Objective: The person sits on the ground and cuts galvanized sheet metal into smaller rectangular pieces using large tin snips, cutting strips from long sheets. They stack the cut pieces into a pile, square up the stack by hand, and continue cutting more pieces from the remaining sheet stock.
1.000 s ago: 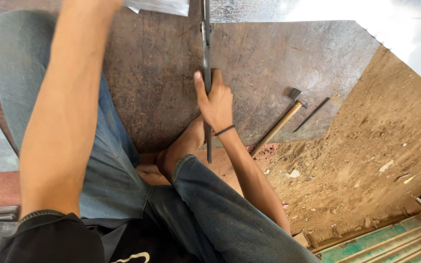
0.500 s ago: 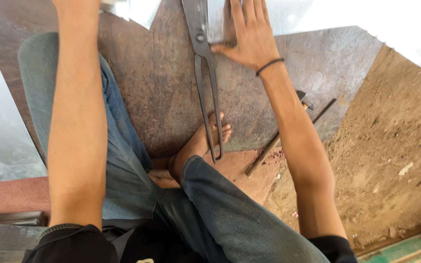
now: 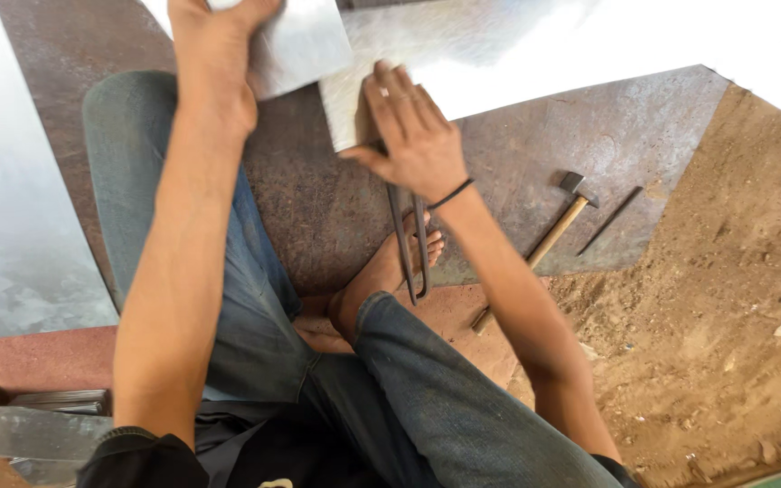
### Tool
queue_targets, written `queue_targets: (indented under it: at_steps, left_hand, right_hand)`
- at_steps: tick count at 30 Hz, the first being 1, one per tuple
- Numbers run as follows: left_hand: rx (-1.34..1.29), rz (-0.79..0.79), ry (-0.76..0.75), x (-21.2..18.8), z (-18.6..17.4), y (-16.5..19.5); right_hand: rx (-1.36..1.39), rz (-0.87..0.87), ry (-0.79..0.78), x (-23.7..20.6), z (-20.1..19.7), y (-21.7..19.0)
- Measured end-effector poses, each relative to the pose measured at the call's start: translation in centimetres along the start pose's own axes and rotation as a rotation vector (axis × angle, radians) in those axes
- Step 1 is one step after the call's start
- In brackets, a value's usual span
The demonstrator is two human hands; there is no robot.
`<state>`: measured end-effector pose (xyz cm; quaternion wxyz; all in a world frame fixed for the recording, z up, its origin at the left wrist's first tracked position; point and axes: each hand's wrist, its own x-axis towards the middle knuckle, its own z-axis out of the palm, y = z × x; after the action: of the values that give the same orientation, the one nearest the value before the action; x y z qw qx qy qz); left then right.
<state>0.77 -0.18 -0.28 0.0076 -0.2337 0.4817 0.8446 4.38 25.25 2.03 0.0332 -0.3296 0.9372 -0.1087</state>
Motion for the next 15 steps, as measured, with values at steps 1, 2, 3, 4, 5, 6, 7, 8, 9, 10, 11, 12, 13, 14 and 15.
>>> queue_targets:
  at_steps: [1,2,3,4,5,6,7,8,9,10,11,12,13,14,15]
  left_hand:
    - [0.013,-0.012,0.018,-0.5,-0.3,-0.5]
    - [0.048,0.045,0.042,-0.9,-0.5,-1.1]
    - [0.085,0.097,0.064,-1.5,-0.5,-1.9]
    - [0.121,0.152,0.080,-2.0,-0.3,-2.7]
    - [0.207,0.173,0.090,-2.4,-0.1,-3.4]
    - [0.290,0.195,0.099,-2.8,0.3,-4.0]
    - [0.372,0.217,0.107,-2.9,0.7,-4.5]
    - [0.402,0.196,0.096,-3.1,1.2,-4.8]
    - [0.431,0.172,0.084,-3.1,1.7,-5.0]
    - [0.459,0.147,0.070,-3.2,2.2,-5.2]
    - [0.488,0.040,0.070,-3.3,2.8,-5.3]
    - [0.518,-0.070,0.070,-3.3,3.2,-5.5]
    - [0.548,-0.182,0.070,-3.5,3.6,-5.8]
    - [0.508,-0.117,0.038,-3.6,3.9,-6.2]
    - [0.466,-0.051,0.008,-3.7,4.1,-6.6]
  right_hand:
    - [-0.007,-0.009,0.040,-0.3,0.3,-1.3]
    - [-0.010,-0.019,0.076,-0.7,0.4,-2.4]
    - [0.001,0.078,0.113,-1.2,0.4,-3.4]
    - [0.008,0.176,0.152,-1.6,0.4,-4.1]
    - [0.013,0.271,0.194,-1.9,0.3,-4.6]
    - [0.064,0.369,0.250,-2.4,0.3,-5.1]
    - [0.116,0.468,0.308,-2.8,0.3,-5.6]
    - [0.169,0.568,0.362,-3.1,0.5,-5.9]
    - [0.256,0.667,0.338,-3.4,0.9,-6.3]
    - [0.341,0.766,0.313,-3.8,1.3,-6.6]
    - [0.428,0.863,0.287,-4.1,1.8,-6.8]
    - [0.410,0.843,0.288,-4.5,2.3,-6.9]
    - [0.393,0.823,0.285,-4.9,2.9,-7.1]
    - [0.376,0.801,0.282,-5.3,3.4,-7.0]
    - [0.382,0.825,0.227,-5.6,3.8,-6.9]
